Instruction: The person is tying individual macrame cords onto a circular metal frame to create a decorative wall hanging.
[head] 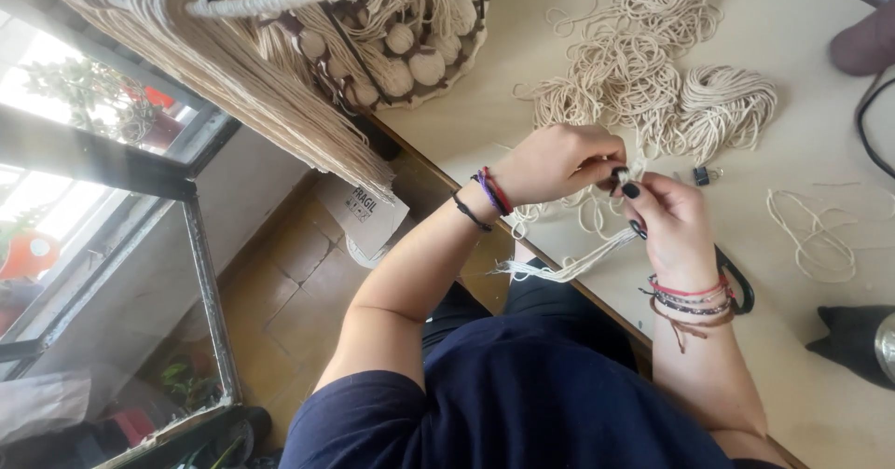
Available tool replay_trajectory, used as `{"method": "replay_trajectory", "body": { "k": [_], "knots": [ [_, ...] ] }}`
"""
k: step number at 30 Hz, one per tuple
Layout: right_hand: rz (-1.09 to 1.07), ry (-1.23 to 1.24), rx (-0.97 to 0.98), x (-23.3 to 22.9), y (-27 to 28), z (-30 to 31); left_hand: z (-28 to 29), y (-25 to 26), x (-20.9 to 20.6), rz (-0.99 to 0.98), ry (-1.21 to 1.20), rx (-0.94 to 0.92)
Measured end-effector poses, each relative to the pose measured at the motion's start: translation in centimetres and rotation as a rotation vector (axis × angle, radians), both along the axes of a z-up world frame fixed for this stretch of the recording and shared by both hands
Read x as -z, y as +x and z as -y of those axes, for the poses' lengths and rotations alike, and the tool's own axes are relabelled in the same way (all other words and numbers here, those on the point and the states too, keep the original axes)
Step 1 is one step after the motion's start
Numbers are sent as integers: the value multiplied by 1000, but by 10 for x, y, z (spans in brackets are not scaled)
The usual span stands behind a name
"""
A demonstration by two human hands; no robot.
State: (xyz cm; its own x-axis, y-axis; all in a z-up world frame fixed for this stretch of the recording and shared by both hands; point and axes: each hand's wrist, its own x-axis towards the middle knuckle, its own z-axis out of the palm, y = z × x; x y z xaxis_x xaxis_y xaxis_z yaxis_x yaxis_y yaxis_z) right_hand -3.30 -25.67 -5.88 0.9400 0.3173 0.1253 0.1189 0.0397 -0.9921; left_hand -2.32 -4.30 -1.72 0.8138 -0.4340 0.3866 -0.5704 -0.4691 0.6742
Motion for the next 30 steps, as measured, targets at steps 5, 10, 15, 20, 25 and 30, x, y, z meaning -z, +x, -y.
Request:
{"method": "replay_trajectory", "body": {
  "k": [5, 10, 15, 20, 25, 30],
  "knots": [
    [-112, 48, 76, -7, -9, 39, -39, 15, 42, 122, 238, -106],
    [-77, -357, 208, -4, -11, 63, -55, -1, 45, -7, 135, -150],
    [218, -417, 82, -22, -13, 30, -19, -9, 10, 15, 250, -130],
    [-216, -44, -62, 3, -7, 14, -7, -8, -9, 118, 265, -97],
    [-237, 204, -54, -9, -12, 34, -32, 14, 44, 221, 321, -188],
    [-93, 185, 45, -41, -28, 47, -43, 35, 127, 31, 451, -514]
  ]
}}
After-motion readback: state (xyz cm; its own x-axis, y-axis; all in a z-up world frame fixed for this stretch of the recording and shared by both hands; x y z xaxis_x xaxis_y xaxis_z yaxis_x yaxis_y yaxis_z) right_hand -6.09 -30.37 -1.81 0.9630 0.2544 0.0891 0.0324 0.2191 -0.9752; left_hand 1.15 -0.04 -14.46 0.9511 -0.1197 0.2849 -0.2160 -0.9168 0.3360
